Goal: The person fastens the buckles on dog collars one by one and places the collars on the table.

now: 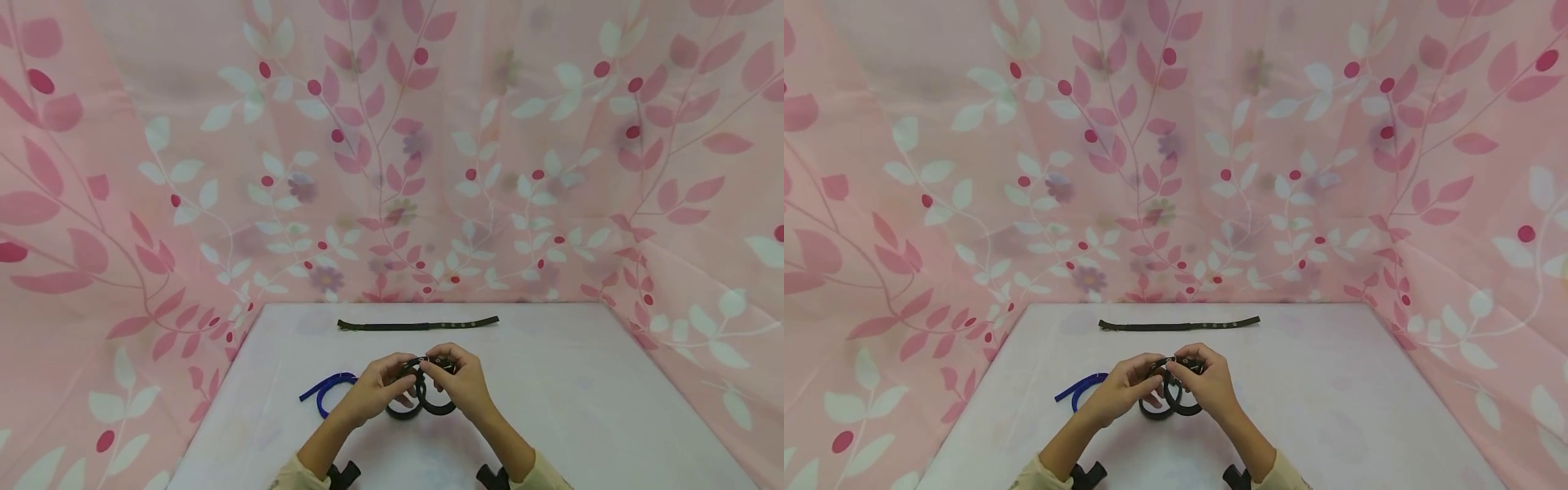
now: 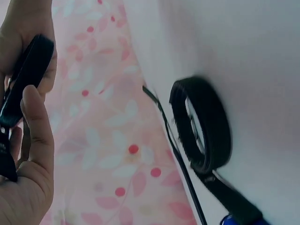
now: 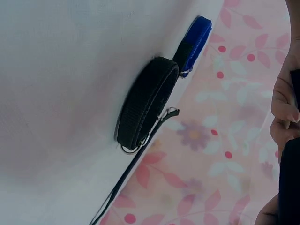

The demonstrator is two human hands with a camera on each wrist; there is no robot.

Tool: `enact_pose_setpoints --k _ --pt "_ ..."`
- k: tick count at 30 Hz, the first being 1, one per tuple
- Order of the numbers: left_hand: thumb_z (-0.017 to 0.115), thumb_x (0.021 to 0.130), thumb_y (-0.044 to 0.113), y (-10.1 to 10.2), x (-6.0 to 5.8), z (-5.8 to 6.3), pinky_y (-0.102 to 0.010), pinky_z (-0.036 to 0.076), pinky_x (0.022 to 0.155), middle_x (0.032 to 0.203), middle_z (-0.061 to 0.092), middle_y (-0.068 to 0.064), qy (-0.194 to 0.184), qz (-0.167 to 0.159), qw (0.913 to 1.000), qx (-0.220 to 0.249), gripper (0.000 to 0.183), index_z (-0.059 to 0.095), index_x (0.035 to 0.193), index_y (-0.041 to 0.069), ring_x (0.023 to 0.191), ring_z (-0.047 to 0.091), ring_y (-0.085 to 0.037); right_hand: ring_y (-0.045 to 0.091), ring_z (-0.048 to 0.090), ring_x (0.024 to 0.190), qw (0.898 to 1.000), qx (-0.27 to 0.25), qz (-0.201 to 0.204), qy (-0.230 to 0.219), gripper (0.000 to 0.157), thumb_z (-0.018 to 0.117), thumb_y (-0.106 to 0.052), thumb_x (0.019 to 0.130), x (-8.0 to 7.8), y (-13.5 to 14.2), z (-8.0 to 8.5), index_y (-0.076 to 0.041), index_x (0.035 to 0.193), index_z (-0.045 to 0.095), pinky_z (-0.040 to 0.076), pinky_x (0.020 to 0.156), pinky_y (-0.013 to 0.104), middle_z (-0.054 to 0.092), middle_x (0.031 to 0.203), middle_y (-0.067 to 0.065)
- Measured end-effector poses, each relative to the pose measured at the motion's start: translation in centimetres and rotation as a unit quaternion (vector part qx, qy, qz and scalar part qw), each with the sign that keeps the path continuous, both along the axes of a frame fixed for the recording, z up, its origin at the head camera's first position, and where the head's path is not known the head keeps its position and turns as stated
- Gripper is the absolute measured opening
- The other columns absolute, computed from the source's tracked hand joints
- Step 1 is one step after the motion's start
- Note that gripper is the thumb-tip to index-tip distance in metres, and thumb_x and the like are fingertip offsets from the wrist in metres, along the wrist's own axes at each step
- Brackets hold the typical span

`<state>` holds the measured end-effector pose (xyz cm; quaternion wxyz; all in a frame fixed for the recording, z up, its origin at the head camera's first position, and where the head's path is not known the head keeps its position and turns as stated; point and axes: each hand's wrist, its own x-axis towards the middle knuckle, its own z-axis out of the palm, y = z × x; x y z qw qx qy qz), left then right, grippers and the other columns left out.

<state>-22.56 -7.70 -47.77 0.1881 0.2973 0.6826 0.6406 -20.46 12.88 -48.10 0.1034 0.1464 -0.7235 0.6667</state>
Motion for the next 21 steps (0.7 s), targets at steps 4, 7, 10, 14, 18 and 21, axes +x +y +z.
enact_pose_setpoints --k 4,7,10,14,18,21 --pt "0.069 0.093 0.017 1.0 0.1 -0.8 -0.039 0.061 0.067 0.1 0.064 -0.016 0.019 0.014 0.9997 -0.01 0.048 0.052 0.138 0.016 0.078 0.066 -0.015 0.011 0.057 0.057 1.0 0.012 0.007 0.007 0.017 0.073 -0.015 0.091 -0.1 0.0 0.0 -0.003 0.102 0.066 0.053 0.053 0.029 0.066 0.08 0.005" --pt "0.071 0.092 0.017 1.8 0.1 -1.2 -0.04 0.061 0.065 0.095 0.064 -0.011 0.02 0.04 0.999 -0.011 0.048 0.053 0.136 0.015 0.072 0.066 -0.015 0.015 0.06 0.058 0.999 0.031 0.0 0.011 0.018 0.069 -0.017 0.094 -0.1 0.4 -0.1 -0.005 0.106 0.067 0.054 0.053 0.031 0.066 0.079 0.011" --pt "0.071 0.092 0.016 2.5 -0.1 -1.5 -0.038 0.062 0.065 0.095 0.063 -0.01 -0.005 0.073 0.9974 0.001 0.046 0.053 0.135 0.012 0.071 0.066 -0.016 0.017 0.065 0.065 0.997 0.071 -0.016 0.025 0.024 0.066 -0.017 0.096 0.0 1.4 -0.3 -0.007 0.118 0.065 0.057 0.055 0.032 0.067 0.091 0.015" --pt "0.071 0.092 0.014 3.6 -0.2 -1.9 -0.039 0.062 0.066 0.095 0.062 -0.011 -0.048 0.096 0.994 0.022 0.052 0.048 0.139 0.013 0.07 0.067 -0.02 0.012 0.069 0.077 0.99 0.13 -0.035 0.027 0.041 0.068 -0.01 0.094 0.4 3.5 -1.0 -0.012 0.133 0.056 0.058 0.059 0.03 0.063 0.119 0.017" --pt "0.071 0.091 0.009 4.8 -0.6 -2.3 -0.04 0.062 0.067 0.098 0.062 -0.014 -0.053 0.087 0.9945 0.025 0.06 0.042 0.143 0.015 0.073 0.07 -0.021 0.008 0.069 0.072 0.985 0.166 -0.051 -0.017 0.048 0.07 -0.002 0.09 0.6 5.5 -1.5 -0.013 0.133 0.054 0.057 0.058 0.026 0.062 0.12 0.018" --pt "0.077 0.085 0.01 5.8 -1.0 -2.7 -0.034 0.061 0.066 0.105 0.063 -0.014 -0.007 0.089 0.9957 -0.025 0.065 0.046 0.142 0.014 0.075 0.069 -0.014 0.013 0.071 0.067 0.981 0.183 -0.055 -0.041 0.043 0.07 0.001 0.089 0.5 6.8 -2.0 -0.009 0.128 0.057 0.057 0.056 0.025 0.063 0.117 0.021"
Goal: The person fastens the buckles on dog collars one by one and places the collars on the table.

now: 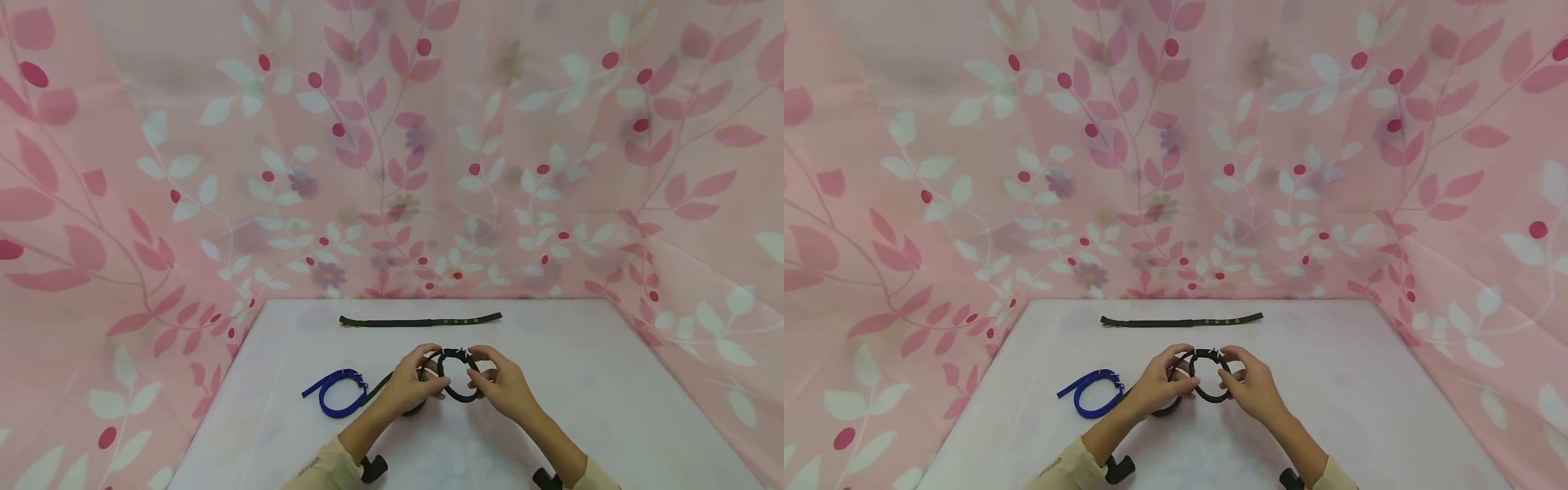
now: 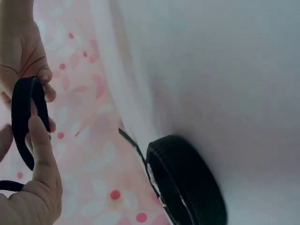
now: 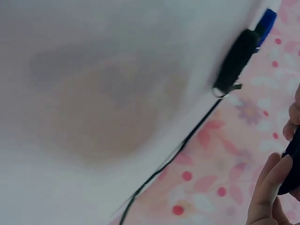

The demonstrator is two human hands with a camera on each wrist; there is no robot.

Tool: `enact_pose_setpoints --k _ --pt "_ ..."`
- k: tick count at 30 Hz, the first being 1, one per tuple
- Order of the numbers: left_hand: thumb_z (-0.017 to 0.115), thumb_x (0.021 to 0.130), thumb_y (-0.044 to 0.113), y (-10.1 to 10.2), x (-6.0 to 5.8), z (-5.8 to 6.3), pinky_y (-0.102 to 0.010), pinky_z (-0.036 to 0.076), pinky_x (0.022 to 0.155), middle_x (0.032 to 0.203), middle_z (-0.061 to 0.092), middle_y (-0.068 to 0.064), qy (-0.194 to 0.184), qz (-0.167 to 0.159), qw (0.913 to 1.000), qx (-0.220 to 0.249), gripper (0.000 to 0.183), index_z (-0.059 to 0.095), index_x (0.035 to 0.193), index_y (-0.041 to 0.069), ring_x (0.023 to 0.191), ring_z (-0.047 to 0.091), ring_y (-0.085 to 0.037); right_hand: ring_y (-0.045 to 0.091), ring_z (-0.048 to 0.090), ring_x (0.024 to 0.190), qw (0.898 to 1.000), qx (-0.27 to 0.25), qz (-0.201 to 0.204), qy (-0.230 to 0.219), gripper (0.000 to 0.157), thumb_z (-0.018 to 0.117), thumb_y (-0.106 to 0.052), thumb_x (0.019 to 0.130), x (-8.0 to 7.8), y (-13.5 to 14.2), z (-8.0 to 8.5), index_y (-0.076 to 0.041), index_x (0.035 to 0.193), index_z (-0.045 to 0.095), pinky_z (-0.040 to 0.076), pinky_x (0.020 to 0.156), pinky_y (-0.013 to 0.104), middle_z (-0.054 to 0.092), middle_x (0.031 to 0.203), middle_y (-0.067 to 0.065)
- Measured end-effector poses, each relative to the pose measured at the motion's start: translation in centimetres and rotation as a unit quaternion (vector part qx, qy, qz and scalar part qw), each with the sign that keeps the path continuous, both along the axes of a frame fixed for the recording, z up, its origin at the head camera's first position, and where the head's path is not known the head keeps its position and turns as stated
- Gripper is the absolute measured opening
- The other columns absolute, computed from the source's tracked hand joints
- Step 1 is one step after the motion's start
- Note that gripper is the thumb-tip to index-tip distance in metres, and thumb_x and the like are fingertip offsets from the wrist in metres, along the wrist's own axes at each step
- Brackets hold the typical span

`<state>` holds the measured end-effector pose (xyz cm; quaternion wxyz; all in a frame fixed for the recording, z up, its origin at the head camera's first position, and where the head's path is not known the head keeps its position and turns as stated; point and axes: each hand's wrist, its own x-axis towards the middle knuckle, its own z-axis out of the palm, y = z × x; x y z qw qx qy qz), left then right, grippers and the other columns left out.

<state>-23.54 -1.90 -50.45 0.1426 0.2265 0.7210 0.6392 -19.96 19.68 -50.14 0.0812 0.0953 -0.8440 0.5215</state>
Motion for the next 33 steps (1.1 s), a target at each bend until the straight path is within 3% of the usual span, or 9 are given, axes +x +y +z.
enact_pose_setpoints --k 3,6,8,12,16,19,22,28,33 --pt "0.087 0.076 0.015 1.3 -0.4 -0.5 -0.023 0.057 0.064 0.116 0.059 -0.013 0.07 -0.003 0.9933 -0.092 0.076 0.049 0.142 0.011 0.077 0.066 -0.005 0.017 0.071 0.064 1.0 0.004 -0.007 -0.012 0.037 0.069 0.002 0.089 -0.2 1.3 -0.7 -0.005 0.124 0.06 0.057 0.054 0.025 0.065 0.116 0.023" --pt "0.091 0.07 0.02 2.5 -0.9 -1.1 -0.016 0.051 0.066 0.125 0.053 -0.014 0.132 -0.006 0.9765 -0.17 0.087 0.047 0.144 0.008 0.078 0.062 -0.001 0.016 0.071 0.063 1.0 0.007 -0.002 -0.027 0.033 0.069 -0.001 0.09 -0.5 2.4 -1.3 -0.003 0.123 0.062 0.057 0.054 0.024 0.064 0.118 0.026" --pt "0.092 0.069 0.022 3.1 -1.3 -1.6 -0.014 0.049 0.067 0.126 0.052 -0.016 0.152 -0.003 0.9683 -0.198 0.088 0.048 0.144 0.005 0.077 0.061 -0.001 0.014 0.072 0.065 0.999 0.007 0.012 -0.035 0.035 0.07 -0.007 0.091 -0.8 3.1 -1.7 -0.002 0.125 0.062 0.057 0.055 0.025 0.063 0.12 0.028" --pt "0.09 0.072 0.029 3.7 -2.0 -2.4 -0.017 0.047 0.067 0.12 0.059 -0.016 0.171 0.011 0.9559 -0.239 0.08 0.053 0.139 0.004 0.077 0.058 -0.006 0.01 0.072 0.078 0.995 0.005 0.08 -0.062 0.056 0.075 -0.017 0.088 -1.3 4.6 -2.5 0.002 0.136 0.053 0.058 0.064 0.025 0.062 0.121 0.032" --pt "0.086 0.076 0.036 3.9 -2.4 -3.2 -0.022 0.05 0.072 0.111 0.068 -0.007 0.198 0.015 0.9432 -0.266 0.064 0.062 0.128 0.007 0.087 0.06 -0.011 0.02 0.072 0.093 0.986 -0.01 0.143 -0.086 0.077 0.081 -0.016 0.083 -1.7 5.7 -2.9 0.006 0.145 0.04 0.059 0.073 0.027 0.056 0.129 0.035" --pt "0.085 0.077 0.035 4.2 -2.6 -3.8 -0.024 0.049 0.072 0.099 0.07 -0.001 0.207 0.013 0.9402 -0.27 0.053 0.066 0.116 0.007 0.086 0.061 -0.012 0.027 0.071 0.097 0.984 -0.006 0.156 -0.086 0.082 0.083 -0.017 0.081 -2.2 5.9 -3.2 0.004 0.147 0.038 0.059 0.074 0.028 0.046 0.14 0.035" --pt "0.086 0.076 0.033 4.8 -2.8 -4.1 -0.025 0.051 0.073 0.098 0.07 -0.001 0.21 0.009 0.9353 -0.285 0.049 0.065 0.112 0.007 0.088 0.063 -0.013 0.028 0.07 0.094 0.986 0.04 0.142 -0.079 0.086 0.085 -0.022 0.078 -2.5 5.9 -3.4 0.003 0.146 0.04 0.058 0.072 0.026 0.043 0.143 0.033" --pt "0.09 0.071 0.029 5.8 -2.7 -4.0 -0.028 0.053 0.08 0.104 0.067 -0.006 0.204 0.01 0.9145 -0.349 0.057 0.064 0.115 0.003 0.097 0.062 -0.016 0.013 0.061 0.085 0.976 0.189 0.099 -0.044 0.092 0.09 -0.035 0.071 -3.2 5.2 -5.1 0.004 0.141 0.046 0.053 0.07 0.023 0.056 0.116 0.018" --pt "0.092 0.068 0.027 6.3 -2.5 -4.2 -0.033 0.054 0.082 0.106 0.066 -0.008 0.187 0.023 0.9013 -0.39 0.065 0.062 0.121 0.004 0.097 0.061 -0.021 0.013 0.051 0.086 0.965 0.249 0.073 -0.047 0.092 0.09 -0.043 0.068 -2.9 4.6 -5.6 0.005 0.137 0.051 0.048 0.075 0.029 0.056 0.103 0.009"
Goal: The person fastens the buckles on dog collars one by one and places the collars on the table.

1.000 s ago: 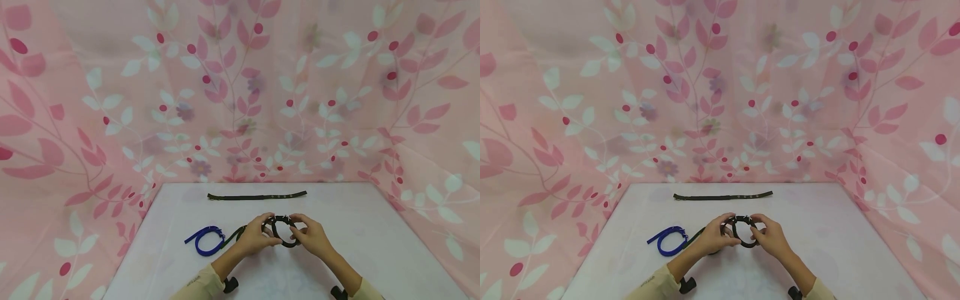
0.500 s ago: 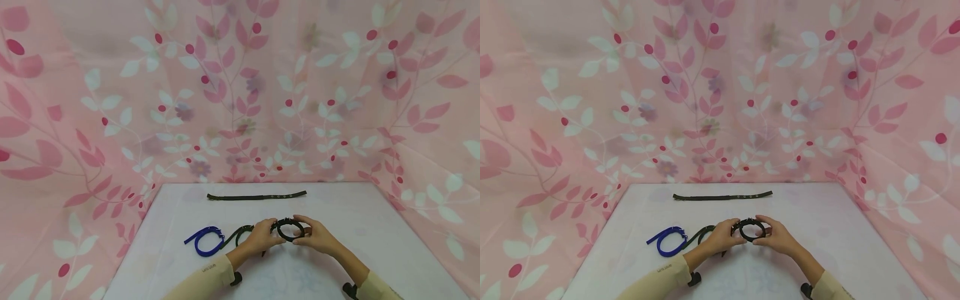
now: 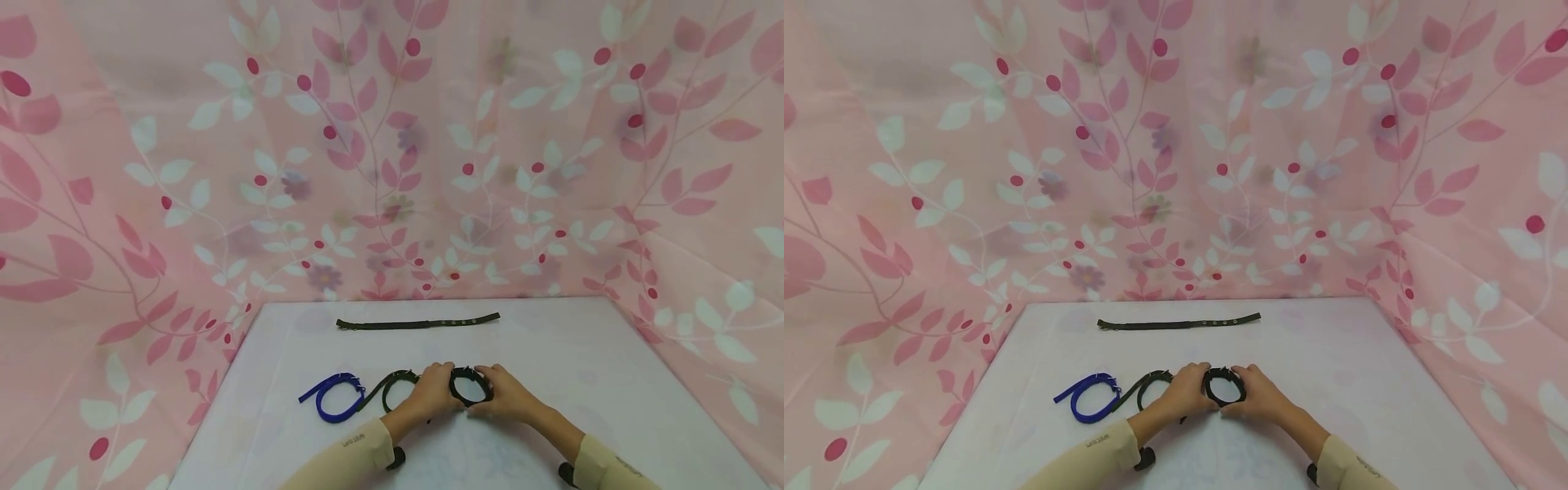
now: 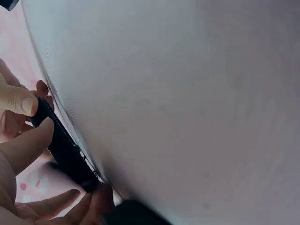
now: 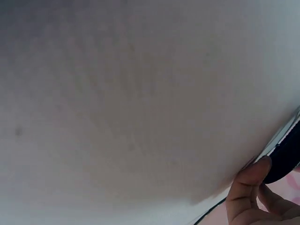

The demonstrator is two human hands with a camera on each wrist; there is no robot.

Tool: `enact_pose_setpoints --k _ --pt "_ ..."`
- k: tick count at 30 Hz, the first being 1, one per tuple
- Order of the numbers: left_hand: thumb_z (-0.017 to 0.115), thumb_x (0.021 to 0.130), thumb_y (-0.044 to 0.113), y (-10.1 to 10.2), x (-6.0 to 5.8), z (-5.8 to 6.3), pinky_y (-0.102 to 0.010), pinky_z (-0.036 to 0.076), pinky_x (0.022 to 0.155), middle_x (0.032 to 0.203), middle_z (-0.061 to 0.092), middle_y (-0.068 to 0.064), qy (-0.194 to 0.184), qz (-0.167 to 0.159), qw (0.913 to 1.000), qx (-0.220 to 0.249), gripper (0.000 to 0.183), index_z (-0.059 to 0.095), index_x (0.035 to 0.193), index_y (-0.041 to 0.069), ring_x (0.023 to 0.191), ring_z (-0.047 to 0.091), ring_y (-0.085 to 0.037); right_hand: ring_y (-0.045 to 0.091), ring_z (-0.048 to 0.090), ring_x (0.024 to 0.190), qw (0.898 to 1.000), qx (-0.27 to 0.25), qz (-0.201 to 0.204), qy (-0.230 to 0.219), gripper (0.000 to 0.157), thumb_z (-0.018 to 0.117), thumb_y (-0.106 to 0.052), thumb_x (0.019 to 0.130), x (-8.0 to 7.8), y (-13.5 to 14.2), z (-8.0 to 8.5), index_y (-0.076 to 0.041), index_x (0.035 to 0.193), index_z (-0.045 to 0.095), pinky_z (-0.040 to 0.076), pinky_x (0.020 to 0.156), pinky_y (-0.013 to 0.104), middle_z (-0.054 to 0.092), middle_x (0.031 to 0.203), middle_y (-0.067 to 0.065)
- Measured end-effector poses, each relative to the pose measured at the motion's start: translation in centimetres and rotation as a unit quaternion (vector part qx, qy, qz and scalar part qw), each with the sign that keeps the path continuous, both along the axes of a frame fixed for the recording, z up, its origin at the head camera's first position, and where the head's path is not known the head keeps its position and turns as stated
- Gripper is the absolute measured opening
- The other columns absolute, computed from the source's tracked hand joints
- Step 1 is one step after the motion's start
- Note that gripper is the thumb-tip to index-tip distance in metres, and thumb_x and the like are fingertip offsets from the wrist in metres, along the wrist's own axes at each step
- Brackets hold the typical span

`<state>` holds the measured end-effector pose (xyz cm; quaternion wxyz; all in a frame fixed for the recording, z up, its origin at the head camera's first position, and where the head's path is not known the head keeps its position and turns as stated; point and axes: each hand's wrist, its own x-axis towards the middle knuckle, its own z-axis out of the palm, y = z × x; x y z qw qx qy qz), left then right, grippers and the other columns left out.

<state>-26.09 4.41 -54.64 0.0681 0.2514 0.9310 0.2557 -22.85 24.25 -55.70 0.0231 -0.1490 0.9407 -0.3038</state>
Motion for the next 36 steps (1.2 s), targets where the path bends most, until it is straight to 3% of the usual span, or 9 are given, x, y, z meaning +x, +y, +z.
enact_pose_setpoints --k 6,12,19,22,25,29,31,34,36 --pt "0.093 0.067 0.021 0.0 -0.4 0.2 -0.033 0.054 0.084 0.113 0.067 -0.01 -0.033 -0.006 0.9991 0.026 0.072 0.059 0.127 0.003 0.103 0.062 -0.022 0.018 0.056 0.093 1.0 0.009 -0.017 -0.013 0.096 0.092 -0.042 0.064 0.0 -0.7 0.1 0.004 0.136 0.05 0.051 0.082 0.04 0.06 0.107 0.014" --pt "0.093 0.065 0.02 -0.2 -0.8 0.4 -0.028 0.051 0.082 0.105 0.067 -0.005 -0.038 -0.033 0.9985 0.021 0.062 0.064 0.118 0.005 0.097 0.06 -0.015 0.024 0.06 0.101 0.999 0.02 -0.03 -0.027 0.099 0.094 -0.045 0.06 0.0 -1.1 0.2 0.003 0.134 0.05 0.052 0.086 0.045 0.063 0.11 0.014" --pt "0.092 0.066 0.017 -0.5 -0.9 0.3 -0.028 0.052 0.082 0.104 0.068 -0.004 -0.044 -0.037 0.998 0.025 0.057 0.065 0.116 0.006 0.096 0.06 -0.015 0.027 0.061 0.102 0.998 0.019 -0.041 -0.042 0.089 0.092 -0.044 0.062 0.2 -1.5 0.1 0.005 0.126 0.056 0.052 0.089 0.047 0.065 0.11 0.014" --pt "0.089 0.071 0.02 -0.6 -0.7 0.6 -0.03 0.052 0.086 0.111 0.068 -0.007 -0.041 -0.04 0.998 0.026 0.058 0.063 0.121 0.005 0.102 0.061 -0.019 0.024 0.06 0.096 0.997 0.027 -0.039 -0.054 0.082 0.092 -0.044 0.063 0.3 -1.6 0.4 0.004 0.121 0.059 0.052 0.084 0.045 0.064 0.104 0.012" --pt "0.085 0.078 0.026 -0.9 -0.1 1.4 -0.035 0.053 0.094 0.122 0.065 -0.011 -0.042 -0.03 0.9981 0.034 0.061 0.059 0.129 0.003 0.113 0.061 -0.024 0.02 0.055 0.086 0.996 0.034 -0.04 -0.078 0.075 0.092 -0.044 0.064 0.4 -1.4 1.0 0.003 0.112 0.059 0.049 0.072 0.038 0.06 0.093 0.009" --pt "0.077 0.086 0.035 -1.6 0.7 2.6 -0.042 0.05 0.101 0.132 0.061 -0.013 -0.044 -0.021 0.9976 0.049 0.062 0.056 0.135 0.003 0.124 0.057 -0.028 0.018 0.052 0.083 0.994 0.046 -0.044 -0.09 0.092 0.091 -0.046 0.065 0.6 -0.7 2.0 0.008 0.129 0.052 0.046 0.068 0.034 0.057 0.094 0.01" --pt "0.073 0.088 0.038 -2.4 0.7 3.3 -0.042 0.053 0.097 0.133 0.061 -0.013 -0.056 -0.027 0.9959 0.067 0.059 0.056 0.135 0.007 0.121 0.059 -0.028 0.019 0.054 0.086 0.995 0.046 -0.043 -0.082 0.101 0.089 -0.047 0.067 0.6 -0.2 2.5 0.007 0.14 0.044 0.048 0.07 0.035 0.057 0.102 0.014" --pt "0.069 0.092 0.042 -4.1 0.0 4.8 -0.039 0.056 0.09 0.133 0.061 -0.011 -0.07 -0.034 0.9912 0.107 0.053 0.057 0.134 0.013 0.116 0.062 -0.027 0.024 0.059 0.092 0.997 0.035 -0.047 -0.055 0.101 0.086 -0.047 0.071 -0.1 0.5 3.4 0.002 0.146 0.04 0.053 0.074 0.04 0.054 0.116 0.023" --pt "0.067 0.093 0.041 -5.5 -1.2 5.7 -0.038 0.057 0.086 0.133 0.061 -0.012 -0.065 -0.029 0.9868 0.145 0.049 0.058 0.134 0.015 0.113 0.064 -0.028 0.032 0.06 0.101 0.998 0.029 -0.046 -0.03 0.1 0.085 -0.048 0.073 -0.7 1.0 3.8 -0.002 0.148 0.037 0.054 0.081 0.048 0.048 0.128 0.029"
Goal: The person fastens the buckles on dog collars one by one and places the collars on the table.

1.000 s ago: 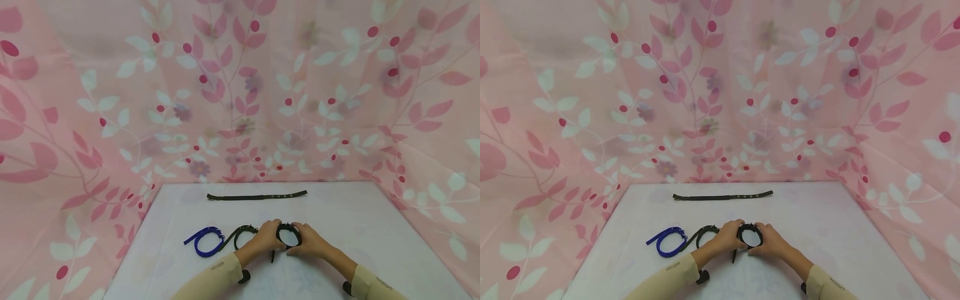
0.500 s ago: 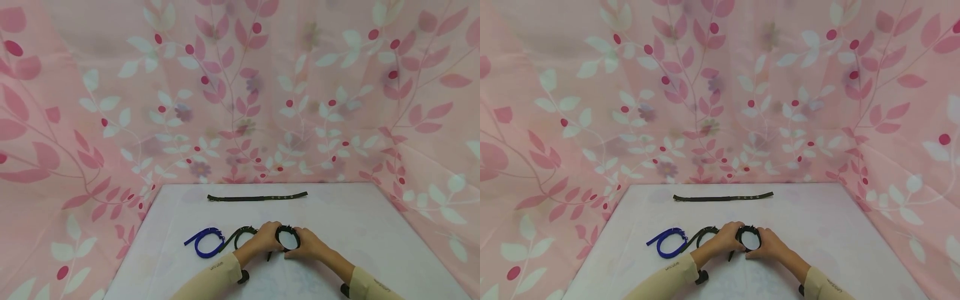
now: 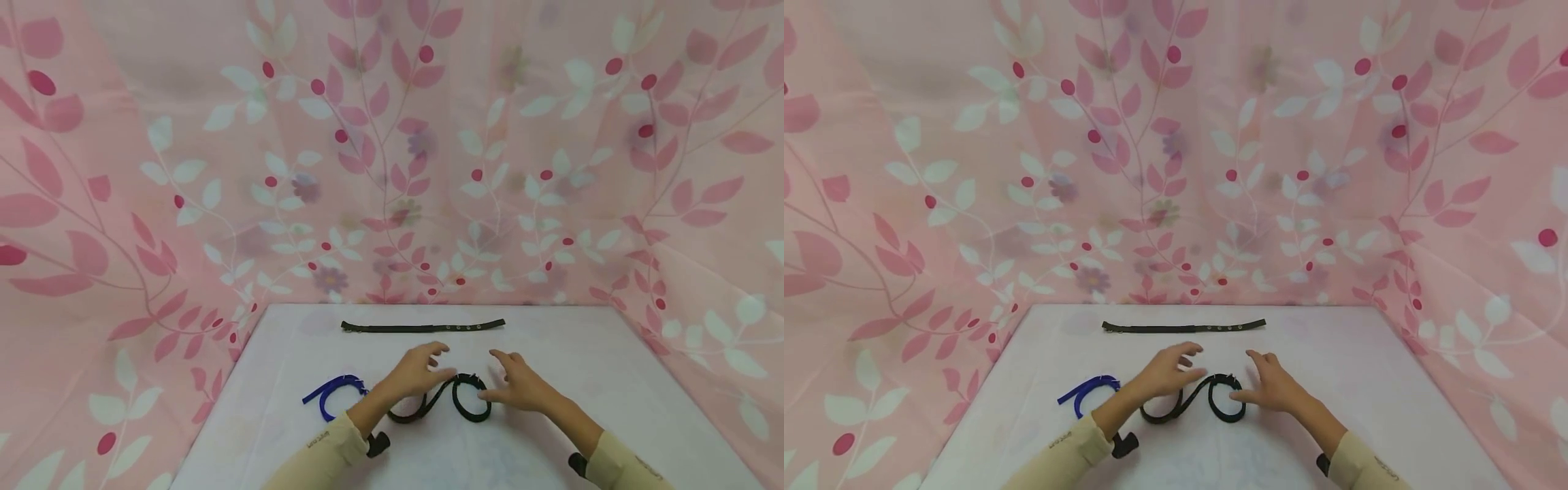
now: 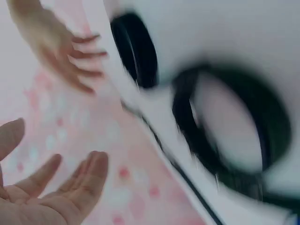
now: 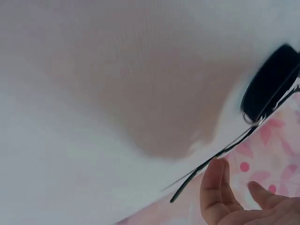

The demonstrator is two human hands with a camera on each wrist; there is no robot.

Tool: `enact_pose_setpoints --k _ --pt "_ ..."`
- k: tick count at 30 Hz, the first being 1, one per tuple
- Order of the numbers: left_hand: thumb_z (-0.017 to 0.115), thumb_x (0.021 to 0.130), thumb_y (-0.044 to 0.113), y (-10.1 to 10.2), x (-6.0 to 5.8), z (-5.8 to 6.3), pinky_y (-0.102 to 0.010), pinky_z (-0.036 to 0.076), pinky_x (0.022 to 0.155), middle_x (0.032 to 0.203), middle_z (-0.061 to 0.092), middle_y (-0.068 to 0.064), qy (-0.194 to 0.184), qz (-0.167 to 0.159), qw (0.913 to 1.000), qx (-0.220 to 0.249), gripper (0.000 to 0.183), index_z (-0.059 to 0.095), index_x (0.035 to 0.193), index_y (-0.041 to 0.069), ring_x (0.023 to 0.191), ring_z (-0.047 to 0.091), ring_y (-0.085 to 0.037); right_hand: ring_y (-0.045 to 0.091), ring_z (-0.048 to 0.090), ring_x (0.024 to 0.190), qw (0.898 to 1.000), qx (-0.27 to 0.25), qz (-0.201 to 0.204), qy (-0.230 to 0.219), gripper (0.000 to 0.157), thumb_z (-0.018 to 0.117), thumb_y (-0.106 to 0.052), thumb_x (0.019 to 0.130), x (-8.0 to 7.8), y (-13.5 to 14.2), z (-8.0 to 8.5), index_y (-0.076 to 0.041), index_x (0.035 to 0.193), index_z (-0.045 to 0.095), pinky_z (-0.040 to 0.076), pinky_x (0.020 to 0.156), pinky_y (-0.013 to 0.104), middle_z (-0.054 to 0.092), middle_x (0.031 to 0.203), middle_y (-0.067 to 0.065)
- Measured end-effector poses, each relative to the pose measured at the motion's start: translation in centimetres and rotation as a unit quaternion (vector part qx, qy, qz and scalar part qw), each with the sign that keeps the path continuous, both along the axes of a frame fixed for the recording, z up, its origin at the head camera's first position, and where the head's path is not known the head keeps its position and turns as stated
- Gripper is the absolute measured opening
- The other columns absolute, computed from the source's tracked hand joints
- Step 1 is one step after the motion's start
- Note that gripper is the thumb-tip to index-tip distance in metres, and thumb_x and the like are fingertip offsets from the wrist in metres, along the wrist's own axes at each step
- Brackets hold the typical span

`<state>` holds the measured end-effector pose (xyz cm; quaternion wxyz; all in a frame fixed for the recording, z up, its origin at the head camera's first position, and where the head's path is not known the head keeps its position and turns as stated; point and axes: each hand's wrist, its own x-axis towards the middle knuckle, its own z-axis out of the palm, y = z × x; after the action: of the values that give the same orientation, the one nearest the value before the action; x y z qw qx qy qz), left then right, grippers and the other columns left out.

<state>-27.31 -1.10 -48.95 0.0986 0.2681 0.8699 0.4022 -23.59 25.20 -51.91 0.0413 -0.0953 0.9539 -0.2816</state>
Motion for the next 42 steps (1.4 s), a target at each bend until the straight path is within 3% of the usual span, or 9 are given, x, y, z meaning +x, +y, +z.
enact_pose_setpoints --k 4,8,14,21,25,30,34,39,42 --pt "0.063 0.097 0.038 -3.4 -3.4 0.8 -0.045 0.055 0.09 0.133 0.061 -0.015 0.075 0.051 0.9951 0.038 0.045 0.058 0.132 0.011 0.115 0.062 -0.033 0.05 0.048 0.126 0.998 0.01 0.008 0.068 0.106 0.084 -0.05 0.073 -1.6 1.0 0.4 -0.007 0.153 0.029 0.044 0.096 0.069 0.027 0.15 0.033" --pt "0.063 0.097 0.033 -7.0 -6.2 0.4 -0.051 0.05 0.097 0.132 0.061 -0.018 0.149 0.115 0.982 0.009 0.044 0.057 0.132 0.006 0.119 0.059 -0.036 0.052 0.045 0.129 0.99 0.035 0.014 0.133 0.111 0.086 -0.052 0.069 -3.0 1.9 0.4 -0.007 0.153 0.029 0.037 0.093 0.078 0.019 0.156 0.032" --pt "0.066 0.095 0.026 -11.1 -8.7 -0.4 -0.056 0.043 0.105 0.132 0.058 -0.021 0.177 0.158 0.9701 -0.053 0.047 0.057 0.131 -0.002 0.126 0.052 -0.041 0.053 0.047 0.127 0.977 0.077 0.017 0.2 0.106 0.084 -0.056 0.069 -4.9 3.3 -0.4 -0.006 0.15 0.038 0.039 0.092 0.077 0.023 0.157 0.029" --pt "0.065 0.096 0.03 -13.9 -11.7 -1.7 -0.058 0.042 0.105 0.14 0.053 -0.022 0.115 0.198 0.9689 -0.094 0.053 0.052 0.137 0.0 0.131 0.048 -0.041 0.056 0.038 0.133 0.982 0.098 0.016 0.158 0.103 0.082 -0.059 0.071 -7.6 3.7 -1.0 -0.01 0.151 0.038 0.033 0.099 0.077 0.022 0.159 0.027" --pt "0.069 0.093 0.035 -15.0 -12.7 -2.5 -0.063 0.042 0.102 0.142 0.051 -0.023 0.094 0.207 0.9659 -0.124 0.061 0.049 0.14 0.001 0.131 0.047 -0.044 0.055 0.036 0.135 0.985 0.093 0.023 0.142 0.1 0.083 -0.054 0.071 -9.1 3.2 -1.7 -0.01 0.15 0.04 0.031 0.101 0.077 0.024 0.158 0.026" --pt "0.078 0.084 0.038 -15.7 -13.3 -3.4 -0.069 0.038 0.102 0.147 0.046 -0.022 0.086 0.182 0.9658 -0.163 0.073 0.048 0.142 0.005 0.133 0.043 -0.046 0.053 0.037 0.136 0.985 0.098 0.022 0.142 0.095 0.082 -0.056 0.073 -10.5 2.5 -2.3 -0.011 0.148 0.043 0.032 0.101 0.075 0.029 0.157 0.025" --pt "0.077 0.086 0.036 -16.1 -13.5 -4.2 -0.07 0.036 0.103 0.149 0.044 -0.023 0.067 0.156 0.9678 -0.186 0.072 0.047 0.144 0.006 0.133 0.042 -0.048 0.049 0.035 0.139 0.987 0.098 0.014 0.129 0.092 0.079 -0.055 0.077 -11.3 1.9 -2.6 -0.009 0.148 0.043 0.032 0.104 0.074 0.032 0.156 0.025" --pt "0.068 0.092 0.041 -16.4 -13.8 -5.2 -0.072 0.033 0.103 0.148 0.047 -0.022 0.021 0.135 0.9701 -0.201 0.065 0.047 0.146 0.01 0.133 0.043 -0.049 0.048 0.031 0.142 0.992 0.108 0.0 0.06 0.096 0.078 -0.056 0.077 -11.9 1.4 -3.1 -0.006 0.149 0.04 0.026 0.108 0.073 0.032 0.156 0.028" --pt "0.07 0.091 0.035 -16.4 -14.0 -5.6 -0.069 0.037 0.101 0.138 0.058 -0.02 0.03 0.125 0.9718 -0.198 0.052 0.059 0.136 0.01 0.126 0.052 -0.046 0.049 0.034 0.139 0.991 0.13 -0.017 0.021 0.094 0.078 -0.057 0.076 -12.0 1.5 -3.5 -0.002 0.145 0.045 0.025 0.108 0.073 0.039 0.151 0.029"
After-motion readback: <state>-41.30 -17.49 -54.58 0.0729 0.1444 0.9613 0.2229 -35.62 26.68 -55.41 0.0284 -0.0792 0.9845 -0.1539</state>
